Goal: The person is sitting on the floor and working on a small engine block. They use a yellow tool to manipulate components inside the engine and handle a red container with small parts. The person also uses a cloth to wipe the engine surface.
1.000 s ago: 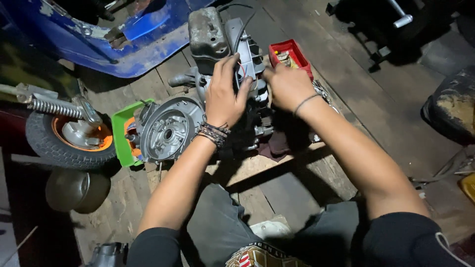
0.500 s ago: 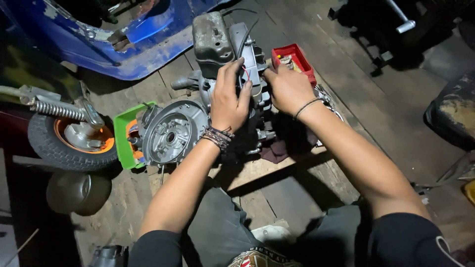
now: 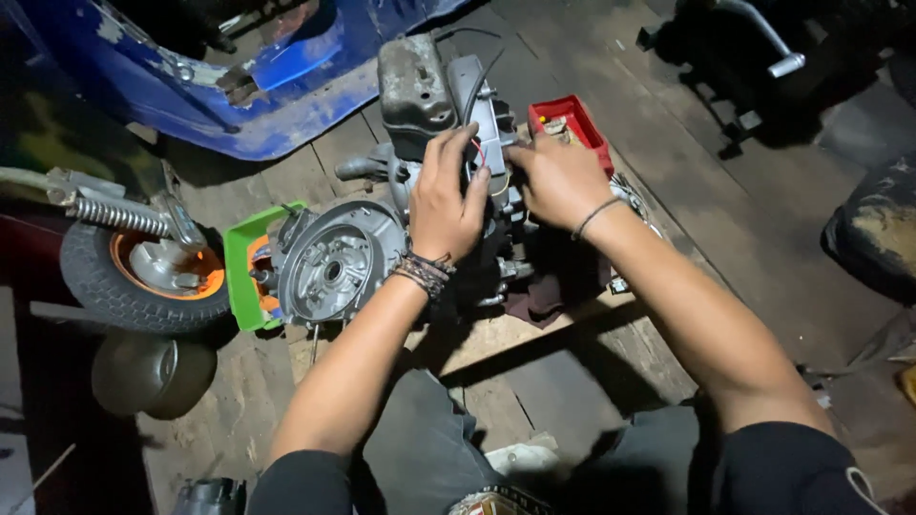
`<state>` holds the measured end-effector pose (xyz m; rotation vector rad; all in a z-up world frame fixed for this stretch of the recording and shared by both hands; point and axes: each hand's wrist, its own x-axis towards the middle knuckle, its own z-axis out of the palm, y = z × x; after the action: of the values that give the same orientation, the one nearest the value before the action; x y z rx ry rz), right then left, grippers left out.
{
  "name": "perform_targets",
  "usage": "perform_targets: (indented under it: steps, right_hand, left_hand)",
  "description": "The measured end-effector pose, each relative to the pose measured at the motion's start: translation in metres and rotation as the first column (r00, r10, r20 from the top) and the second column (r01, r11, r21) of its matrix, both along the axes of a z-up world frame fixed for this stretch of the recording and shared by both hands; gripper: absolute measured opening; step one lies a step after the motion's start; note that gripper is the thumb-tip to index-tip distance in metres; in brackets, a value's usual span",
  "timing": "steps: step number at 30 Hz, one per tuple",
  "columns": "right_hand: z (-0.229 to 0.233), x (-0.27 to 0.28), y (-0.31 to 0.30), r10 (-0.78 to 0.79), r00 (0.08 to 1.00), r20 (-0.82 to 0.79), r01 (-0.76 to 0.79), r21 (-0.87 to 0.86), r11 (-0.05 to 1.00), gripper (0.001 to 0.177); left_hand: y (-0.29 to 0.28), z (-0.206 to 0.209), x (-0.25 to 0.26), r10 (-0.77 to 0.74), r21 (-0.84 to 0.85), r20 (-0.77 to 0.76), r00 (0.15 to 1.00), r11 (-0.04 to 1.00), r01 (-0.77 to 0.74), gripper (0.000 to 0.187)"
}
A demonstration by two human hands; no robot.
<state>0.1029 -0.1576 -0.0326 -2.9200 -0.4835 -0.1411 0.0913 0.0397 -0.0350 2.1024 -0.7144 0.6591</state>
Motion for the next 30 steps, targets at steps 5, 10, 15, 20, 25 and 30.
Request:
perform_targets:
  steps: [5,10,15,20,25,30]
  right_hand:
    - [-0.013,0.006,-0.006,-0.007,0.995,0.097,0.008,-0.009,1.0,0.041]
    - [-0.01,-0.003,0.001,0.045,0.995,0.087,-0.036,-0.104,0.994,0.036]
    - [-0.033,0.021,-0.011,-0.055,0.998,0.017,0.056,-0.053,0.997,0.045]
    - [-0.029,0.033,-0.023,-0.032,0.998,-0.052,0.043,0.208,0.977,0.039]
    - [-0.037,0.03,-0.035,-0.013,1.0,-0.026,0.023,0.441,0.897,0.042]
    - [-0.015,0.015,-0.04,-0.008,1.0,0.006,0.006,0.346,0.938,0.045]
  left_hand:
    - [-0.004,0.005,-0.001,-0.021,-0.038,0.012,1.0,0.999,0.021,0.044]
    - [-0.001,-0.004,0.0,-0.016,-0.058,0.004,1.0,0.998,0.016,0.045]
    - [-0.003,-0.007,-0.003,-0.041,-0.091,0.036,0.999,0.995,0.044,0.052]
    - [-0.004,0.007,-0.005,-0.01,-0.067,0.032,0.999,0.998,0.012,0.05]
    - [-0.007,0.015,-0.01,0.029,-0.033,0.019,0.999,0.999,-0.028,0.044]
    - [-0.005,0.008,-0.006,0.035,-0.055,0.011,0.999,0.998,-0.034,0.05]
